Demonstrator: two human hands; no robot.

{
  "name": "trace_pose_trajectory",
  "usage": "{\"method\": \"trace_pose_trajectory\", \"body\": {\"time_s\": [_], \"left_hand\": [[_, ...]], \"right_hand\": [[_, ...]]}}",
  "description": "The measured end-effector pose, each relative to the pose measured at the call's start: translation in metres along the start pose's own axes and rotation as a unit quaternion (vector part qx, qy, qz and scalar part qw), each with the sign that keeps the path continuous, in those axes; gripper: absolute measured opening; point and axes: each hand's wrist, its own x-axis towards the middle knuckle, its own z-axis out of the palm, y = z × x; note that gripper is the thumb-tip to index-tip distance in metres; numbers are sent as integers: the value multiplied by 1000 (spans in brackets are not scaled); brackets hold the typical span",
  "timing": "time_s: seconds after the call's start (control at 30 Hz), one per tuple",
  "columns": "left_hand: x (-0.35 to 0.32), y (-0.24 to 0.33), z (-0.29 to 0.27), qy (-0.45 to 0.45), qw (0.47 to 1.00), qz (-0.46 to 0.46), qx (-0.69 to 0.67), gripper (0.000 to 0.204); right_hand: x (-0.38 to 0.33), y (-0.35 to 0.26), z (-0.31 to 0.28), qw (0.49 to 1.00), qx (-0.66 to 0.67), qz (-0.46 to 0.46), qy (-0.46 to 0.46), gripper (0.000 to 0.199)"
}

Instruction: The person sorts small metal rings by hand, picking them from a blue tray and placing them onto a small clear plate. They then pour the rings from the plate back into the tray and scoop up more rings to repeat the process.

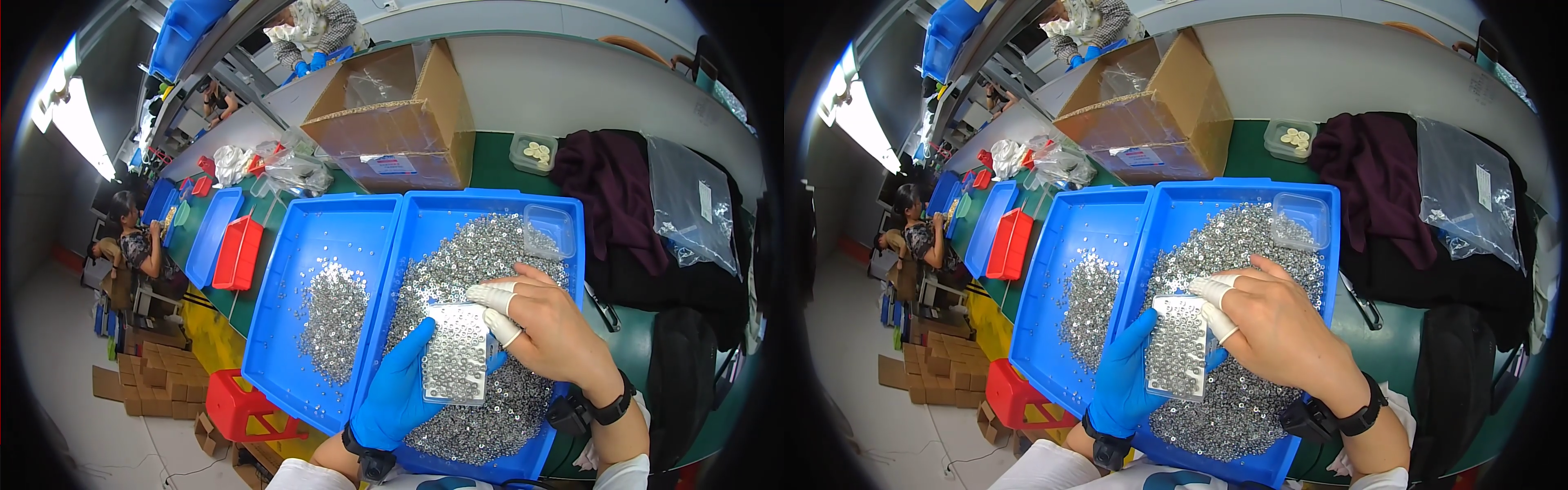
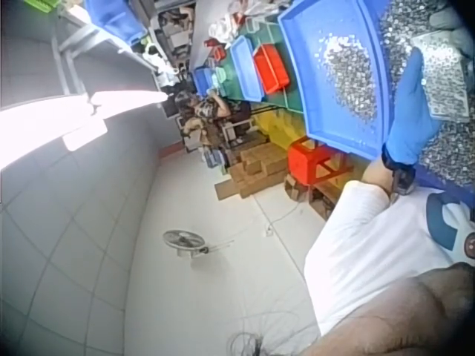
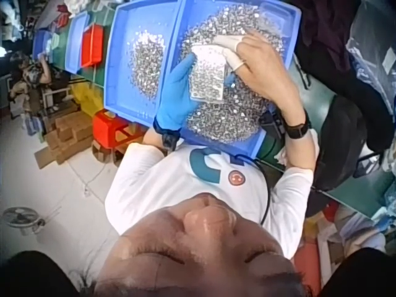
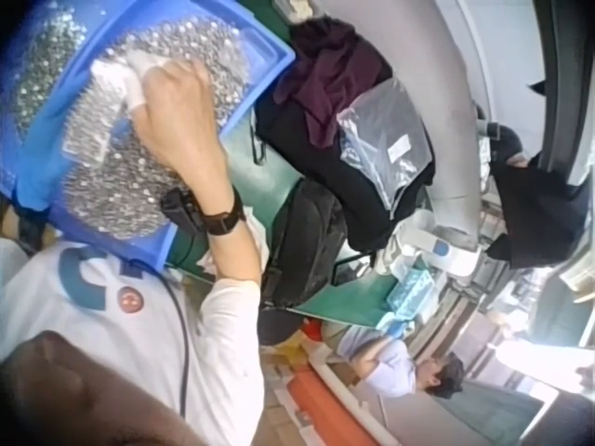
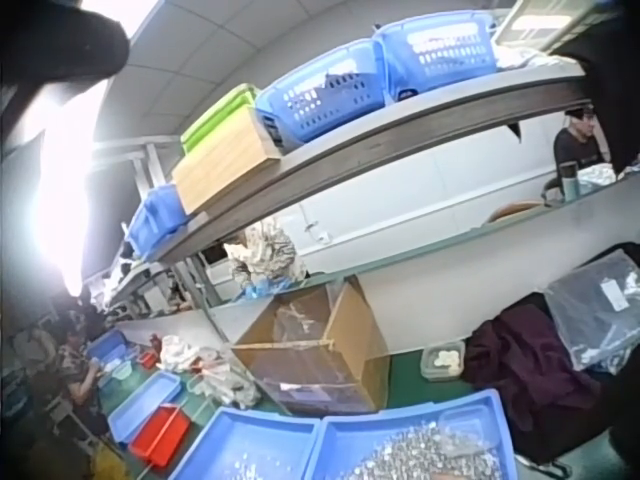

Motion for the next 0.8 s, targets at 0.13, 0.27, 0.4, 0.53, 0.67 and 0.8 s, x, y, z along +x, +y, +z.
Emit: {"method": "trace_pose_trajectory", "body": {"time_s": [0.13, 0.27, 0.4, 0.53, 0.67, 0.8], "left_hand": [[1, 0, -1, -1, 1000, -2, -3, 53], [-3, 0, 1, -4, 1000, 2, 6, 53], [-1, -1, 3, 4, 1000, 5, 16, 54], [1, -1, -1, 1, 1000, 1, 5, 54], [0, 0, -5, -20, 999, -7, -40, 54], [-3, 1, -6, -37, 996, -14, -84, 53]], "right_hand": [[0, 1, 0, 1000, -2, 4, -3, 30], [1, -2, 0, 1000, -2, 0, -4, 30], [0, 0, 0, 1000, -2, 2, -4, 30], [0, 1, 0, 1000, -4, 4, -5, 30], [0, 0, 0, 1000, -4, 3, -4, 30], [1, -1, 1, 1000, -4, 2, -4, 30]]}}
